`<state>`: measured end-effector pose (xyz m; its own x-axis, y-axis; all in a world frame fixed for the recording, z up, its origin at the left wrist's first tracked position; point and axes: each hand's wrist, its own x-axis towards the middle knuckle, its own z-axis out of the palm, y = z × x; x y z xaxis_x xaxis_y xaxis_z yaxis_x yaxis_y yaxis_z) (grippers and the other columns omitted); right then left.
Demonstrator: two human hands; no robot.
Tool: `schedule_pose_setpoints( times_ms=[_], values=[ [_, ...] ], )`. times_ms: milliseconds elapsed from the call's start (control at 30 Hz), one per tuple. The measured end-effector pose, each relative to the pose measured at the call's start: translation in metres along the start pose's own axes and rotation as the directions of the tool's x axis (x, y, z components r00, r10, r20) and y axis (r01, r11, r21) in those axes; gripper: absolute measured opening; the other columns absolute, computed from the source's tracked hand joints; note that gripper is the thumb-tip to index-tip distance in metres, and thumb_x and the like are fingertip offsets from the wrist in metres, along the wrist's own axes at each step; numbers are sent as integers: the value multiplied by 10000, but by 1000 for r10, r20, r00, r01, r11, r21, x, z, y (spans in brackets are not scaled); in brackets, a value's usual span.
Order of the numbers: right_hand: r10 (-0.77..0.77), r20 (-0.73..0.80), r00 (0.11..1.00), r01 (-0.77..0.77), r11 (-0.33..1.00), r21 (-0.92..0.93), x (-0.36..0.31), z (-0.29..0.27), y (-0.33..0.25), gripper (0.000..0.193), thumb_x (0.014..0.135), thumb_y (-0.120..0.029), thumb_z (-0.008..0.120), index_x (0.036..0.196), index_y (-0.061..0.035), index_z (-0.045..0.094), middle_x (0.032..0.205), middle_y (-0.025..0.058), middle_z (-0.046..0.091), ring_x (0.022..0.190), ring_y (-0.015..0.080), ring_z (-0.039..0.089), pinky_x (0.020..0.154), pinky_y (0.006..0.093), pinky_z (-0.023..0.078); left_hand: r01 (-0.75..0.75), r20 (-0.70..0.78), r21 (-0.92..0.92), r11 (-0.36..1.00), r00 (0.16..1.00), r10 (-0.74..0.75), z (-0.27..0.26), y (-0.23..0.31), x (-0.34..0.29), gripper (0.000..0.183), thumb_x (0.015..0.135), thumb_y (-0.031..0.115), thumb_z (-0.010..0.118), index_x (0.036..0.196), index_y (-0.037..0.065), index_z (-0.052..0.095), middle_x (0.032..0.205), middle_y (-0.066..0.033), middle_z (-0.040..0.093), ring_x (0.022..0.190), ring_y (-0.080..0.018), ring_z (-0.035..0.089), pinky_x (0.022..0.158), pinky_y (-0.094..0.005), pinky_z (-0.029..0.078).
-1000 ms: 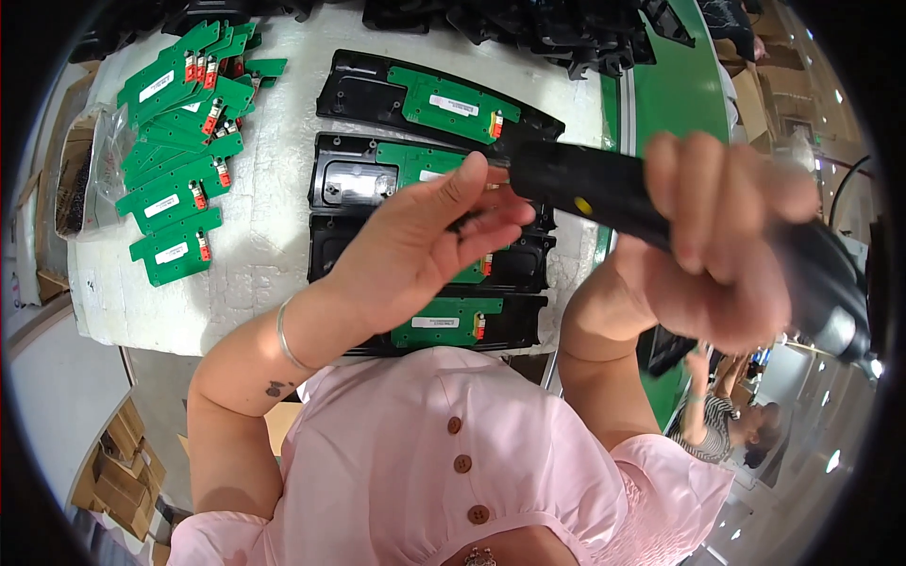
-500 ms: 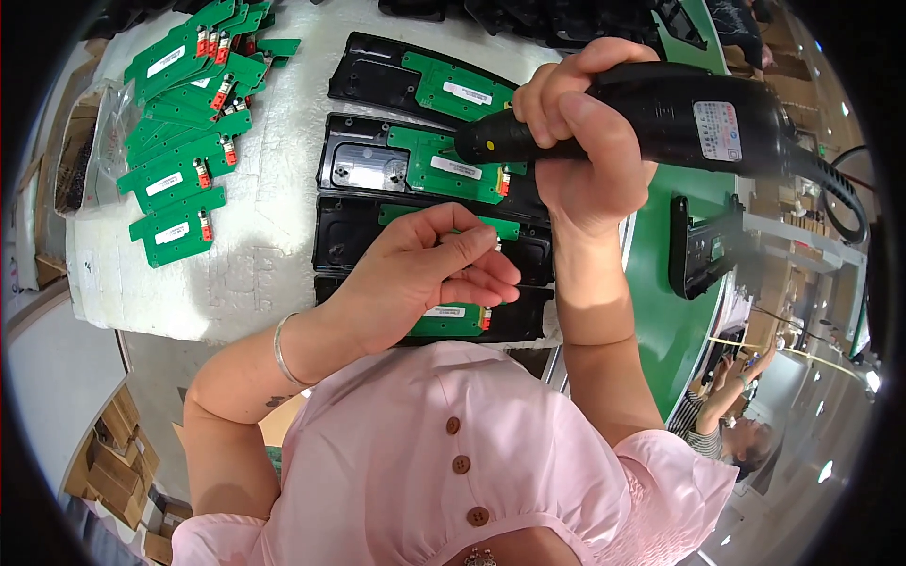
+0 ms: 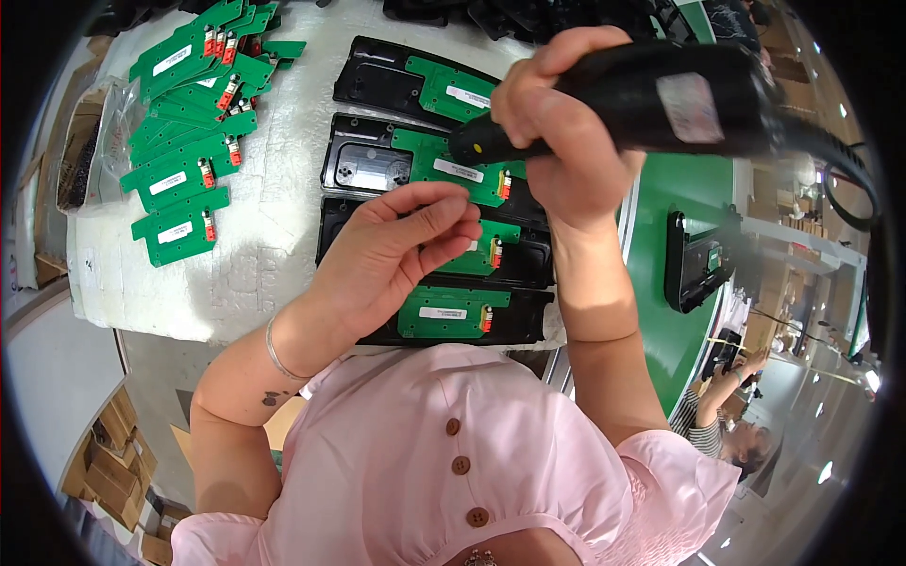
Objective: Assembling electronic components by placing circuit boards into housings and securing them with an electric screwdriver.
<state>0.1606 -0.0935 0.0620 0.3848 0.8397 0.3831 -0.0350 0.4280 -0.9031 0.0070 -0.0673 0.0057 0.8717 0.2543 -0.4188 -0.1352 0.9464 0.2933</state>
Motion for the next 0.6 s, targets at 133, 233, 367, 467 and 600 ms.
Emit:
schedule_pose_setpoints(
  times_ms=[133,233,367,467,600],
  values=[
    [-202,66,977,195,977,91,-11,-10,-53,332,618,62,496,927,-55,461,568,-15,429,513,105,415,568,236,347,6,-15,-104,995,1000,-7,2,2,3,161,867,98,527,996,8,561,878,-70,612,795,-126,614,697,-200,538],
    [-278,146,950,198,891,408,-19,-1,-75,284,646,1,552,894,-102,457,585,-75,486,528,52,460,577,206,357,11,-4,-145,989,1000,-11,0,0,6,156,872,119,523,979,11,559,870,-62,611,790,-124,614,685,-199,536],
    [-80,259,963,68,996,53,-27,-1,-97,231,692,-64,579,869,-129,444,585,-76,505,532,41,486,577,186,360,5,73,-153,988,997,6,0,-3,5,167,862,158,551,951,21,586,858,-53,612,767,-109,603,691,-195,519],
    [-147,172,974,136,988,75,-30,-3,-89,246,699,-75,585,889,-130,439,574,-72,499,511,44,475,562,185,356,2,53,-162,987,999,7,3,-5,8,166,866,165,547,939,22,586,837,-47,606,753,-105,600,675,-194,520],
    [-159,199,967,142,985,96,-28,-3,-86,260,687,-43,572,895,-124,438,575,-70,482,503,46,458,558,190,347,49,169,-253,966,986,-6,-5,-8,10,206,875,191,533,968,11,571,859,-58,603,762,-117,600,687,-203,516]
  ],
)
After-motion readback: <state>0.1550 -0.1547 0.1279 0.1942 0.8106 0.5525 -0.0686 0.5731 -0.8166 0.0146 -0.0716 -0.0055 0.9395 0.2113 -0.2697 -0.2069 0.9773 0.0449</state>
